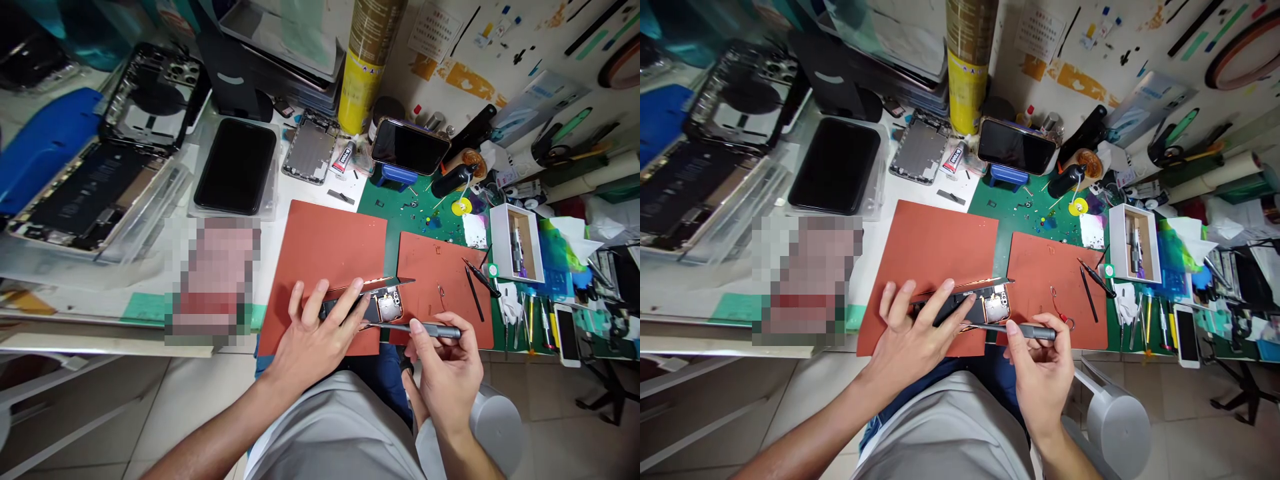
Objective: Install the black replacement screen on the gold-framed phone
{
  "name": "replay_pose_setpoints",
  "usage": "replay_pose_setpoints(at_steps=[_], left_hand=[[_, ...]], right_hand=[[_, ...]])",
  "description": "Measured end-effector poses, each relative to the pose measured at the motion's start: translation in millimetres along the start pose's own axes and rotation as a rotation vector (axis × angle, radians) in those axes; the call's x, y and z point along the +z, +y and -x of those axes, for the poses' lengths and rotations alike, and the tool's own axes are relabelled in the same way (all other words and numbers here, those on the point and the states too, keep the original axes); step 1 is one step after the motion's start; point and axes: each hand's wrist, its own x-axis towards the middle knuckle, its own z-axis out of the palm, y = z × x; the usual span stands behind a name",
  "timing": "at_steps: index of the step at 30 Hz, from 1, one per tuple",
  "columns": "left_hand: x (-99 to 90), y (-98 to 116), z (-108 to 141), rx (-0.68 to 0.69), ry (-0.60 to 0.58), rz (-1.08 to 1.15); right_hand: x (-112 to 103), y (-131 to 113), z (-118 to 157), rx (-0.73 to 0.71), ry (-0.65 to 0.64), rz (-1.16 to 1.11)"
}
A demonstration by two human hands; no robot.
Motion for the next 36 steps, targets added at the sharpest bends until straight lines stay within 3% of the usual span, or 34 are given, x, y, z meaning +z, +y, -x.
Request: replay_pose_setpoints(at_steps=[16, 36], left_hand=[[1.8, 0.7, -1.6, -0.003, 0.019, -0.019], [2.0, 0.0, 0.7, 0.0, 0.017, -0.026]], right_hand=[[-3.5, -1.9, -2.6, -0.016, 0.031, -0.027], [0.8, 5.1, -0.9, -0.018, -0.026, -0.078]])
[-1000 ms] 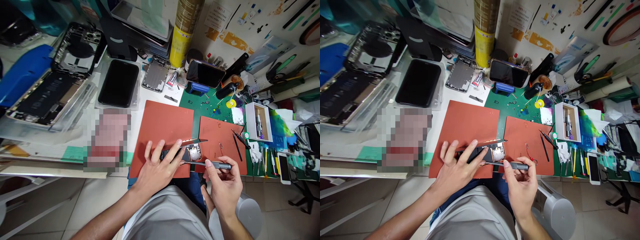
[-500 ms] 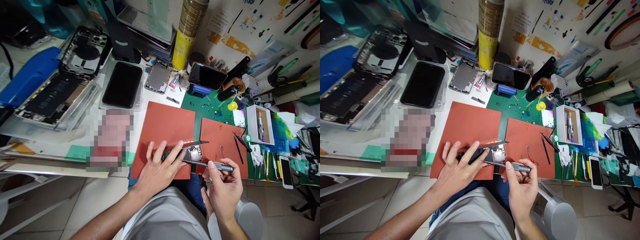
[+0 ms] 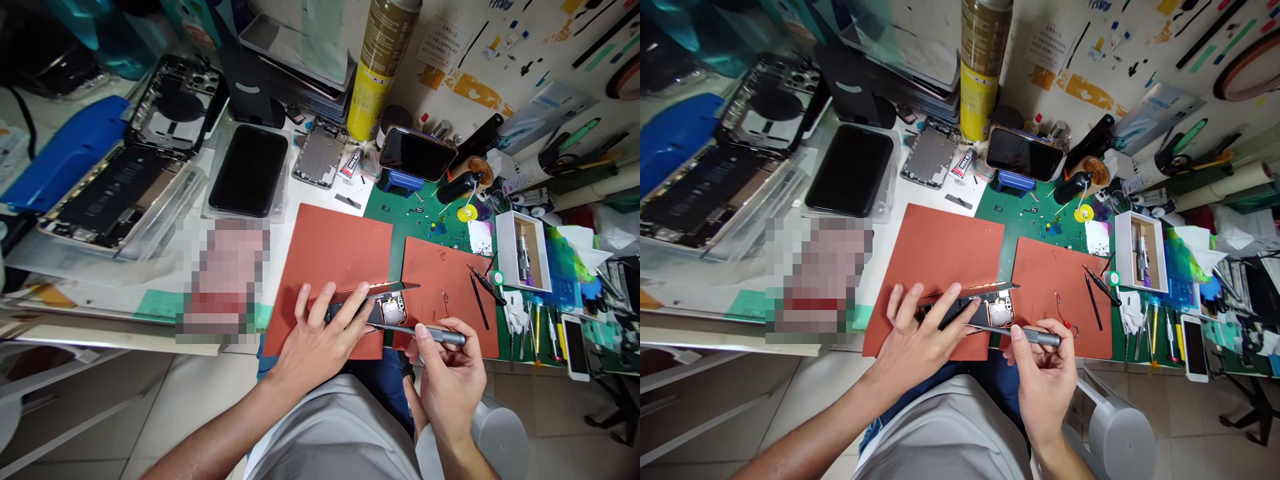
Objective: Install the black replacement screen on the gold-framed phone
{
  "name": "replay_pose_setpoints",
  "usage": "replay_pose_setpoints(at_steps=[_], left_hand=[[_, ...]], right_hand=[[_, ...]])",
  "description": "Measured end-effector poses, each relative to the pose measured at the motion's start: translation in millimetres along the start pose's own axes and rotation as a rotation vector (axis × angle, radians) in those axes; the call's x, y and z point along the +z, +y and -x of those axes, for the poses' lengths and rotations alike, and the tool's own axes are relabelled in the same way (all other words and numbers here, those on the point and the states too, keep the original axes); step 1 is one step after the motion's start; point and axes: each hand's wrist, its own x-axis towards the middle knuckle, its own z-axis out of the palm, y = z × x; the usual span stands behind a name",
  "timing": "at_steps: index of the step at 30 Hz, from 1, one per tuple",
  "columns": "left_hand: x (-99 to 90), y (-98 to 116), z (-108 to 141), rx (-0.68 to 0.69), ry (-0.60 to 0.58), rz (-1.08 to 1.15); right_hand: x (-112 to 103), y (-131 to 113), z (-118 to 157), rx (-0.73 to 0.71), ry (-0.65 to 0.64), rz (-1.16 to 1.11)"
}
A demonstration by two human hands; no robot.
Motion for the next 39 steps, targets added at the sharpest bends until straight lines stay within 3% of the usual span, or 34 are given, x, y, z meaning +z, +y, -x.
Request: replay_pose_setpoints(at_steps=[12, 17, 21, 25, 39], left_hand=[[0.4, -0.1, 0.2, -0.007, -0.002, 0.014], [0.3, -0.1, -0.6, -0.008, 0.02, 0.032], [-1.8, -0.3, -0.6, -0.002, 0.006, 0.042], [-3.5, -0.4, -0.7, 0.005, 0.001, 0.053], [-3.9, -0.1, -2.2, -0.01, 0.013, 0.054]], right_hand=[[-4.9, -12.0, -2.7, -0.044, 0.031, 0.006], [-19.4, -20.3, -18.4, -0.374, 0.119, 0.207], [-25.3, -18.1, -34.2, -0.712, 0.045, 0.462], [-26.0, -12.9, -44.1, -0.871, -0.025, 0.599], [-20.6, -14.2, -47.9, -0.949, -0.026, 0.718]])
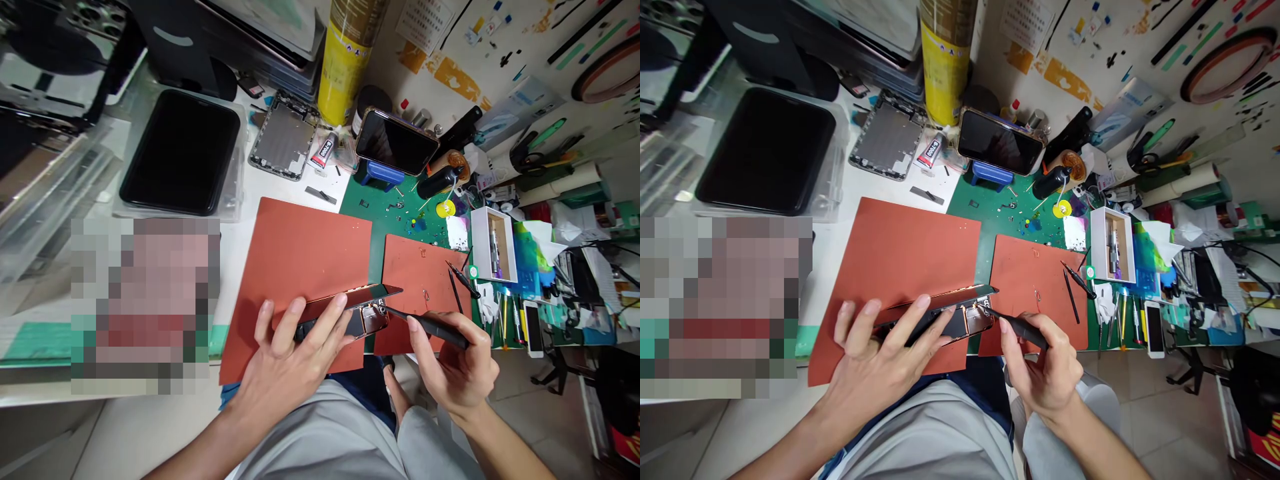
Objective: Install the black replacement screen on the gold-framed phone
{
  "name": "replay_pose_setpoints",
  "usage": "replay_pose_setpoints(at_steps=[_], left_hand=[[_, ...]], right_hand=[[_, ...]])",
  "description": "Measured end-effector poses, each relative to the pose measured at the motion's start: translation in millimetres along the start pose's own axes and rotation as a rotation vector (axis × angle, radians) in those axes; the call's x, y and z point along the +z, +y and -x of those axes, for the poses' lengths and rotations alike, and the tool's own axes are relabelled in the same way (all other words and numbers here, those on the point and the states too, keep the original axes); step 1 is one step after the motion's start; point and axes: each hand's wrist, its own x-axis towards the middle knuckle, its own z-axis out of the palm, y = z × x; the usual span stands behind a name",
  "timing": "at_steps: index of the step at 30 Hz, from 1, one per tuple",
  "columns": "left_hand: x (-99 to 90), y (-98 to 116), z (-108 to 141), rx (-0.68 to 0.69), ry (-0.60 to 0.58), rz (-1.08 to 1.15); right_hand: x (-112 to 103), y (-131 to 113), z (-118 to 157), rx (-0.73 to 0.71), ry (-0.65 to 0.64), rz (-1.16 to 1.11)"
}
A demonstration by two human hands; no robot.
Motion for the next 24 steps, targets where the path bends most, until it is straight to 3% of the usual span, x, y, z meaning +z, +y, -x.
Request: replay_pose_setpoints(at_steps=[17, 24], left_hand=[[1.9, 0.1, -0.4, 0.011, 0.034, 0.019], [1.9, 0.0, -0.7, 0.011, 0.031, 0.011]], right_hand=[[1.4, -2.8, -12.4, -0.099, -0.007, -0.074], [-7.0, -10.3, -39.4, -0.278, -0.239, -0.034]])
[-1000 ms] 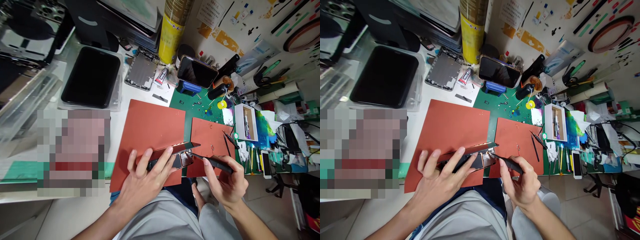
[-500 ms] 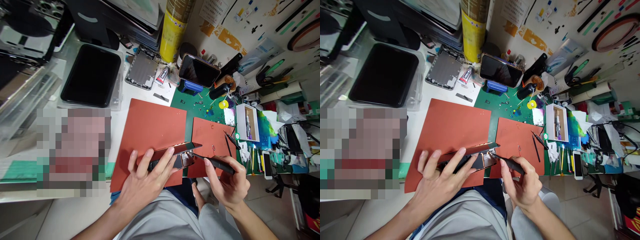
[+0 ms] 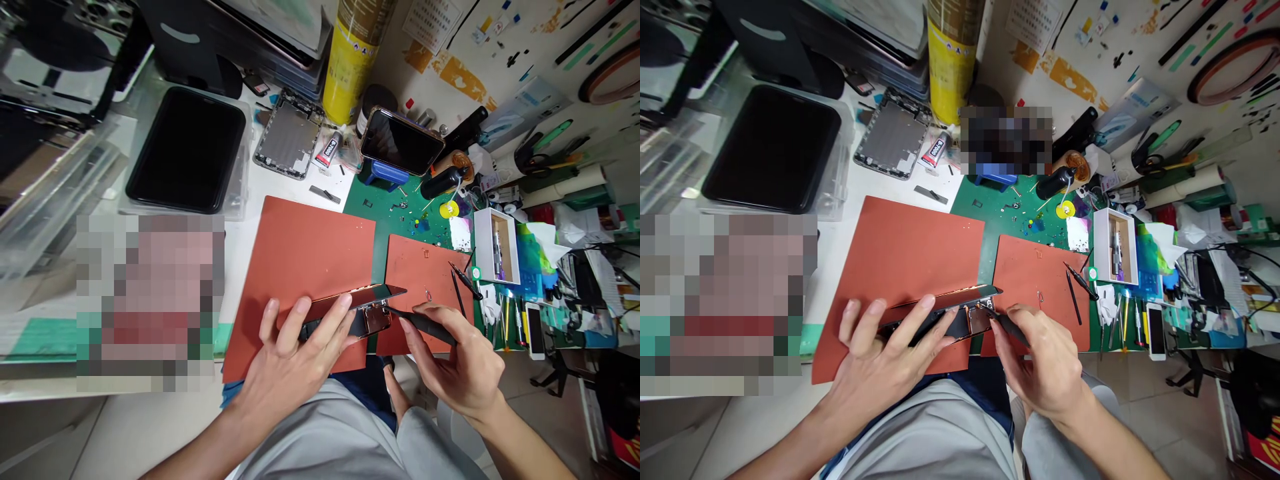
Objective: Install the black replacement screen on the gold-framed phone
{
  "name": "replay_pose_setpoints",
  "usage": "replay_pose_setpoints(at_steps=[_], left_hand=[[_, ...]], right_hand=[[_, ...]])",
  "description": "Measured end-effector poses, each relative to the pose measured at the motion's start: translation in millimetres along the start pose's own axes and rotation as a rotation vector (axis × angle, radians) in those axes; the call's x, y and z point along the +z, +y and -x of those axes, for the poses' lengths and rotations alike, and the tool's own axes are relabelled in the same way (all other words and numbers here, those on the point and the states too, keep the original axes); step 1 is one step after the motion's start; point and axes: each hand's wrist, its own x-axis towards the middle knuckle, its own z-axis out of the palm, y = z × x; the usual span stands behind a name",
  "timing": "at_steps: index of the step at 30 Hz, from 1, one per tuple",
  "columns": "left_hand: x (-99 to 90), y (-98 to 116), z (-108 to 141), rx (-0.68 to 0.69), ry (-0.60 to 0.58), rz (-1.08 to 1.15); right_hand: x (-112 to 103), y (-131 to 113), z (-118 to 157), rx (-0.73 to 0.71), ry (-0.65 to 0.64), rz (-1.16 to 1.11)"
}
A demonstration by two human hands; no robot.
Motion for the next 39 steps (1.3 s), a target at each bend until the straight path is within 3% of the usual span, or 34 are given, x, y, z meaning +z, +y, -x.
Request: replay_pose_setpoints(at_steps=[13, 39], left_hand=[[-0.1, -0.1, -1.3, 0.003, 0.006, 0.011], [-1.6, -0.1, 0.7, -0.005, -0.009, 0.001]], right_hand=[[-3.8, 2.2, -18.7, -0.115, -0.005, 0.011], [-2.8, 5.2, -18.7, -0.136, -0.044, -0.043]])
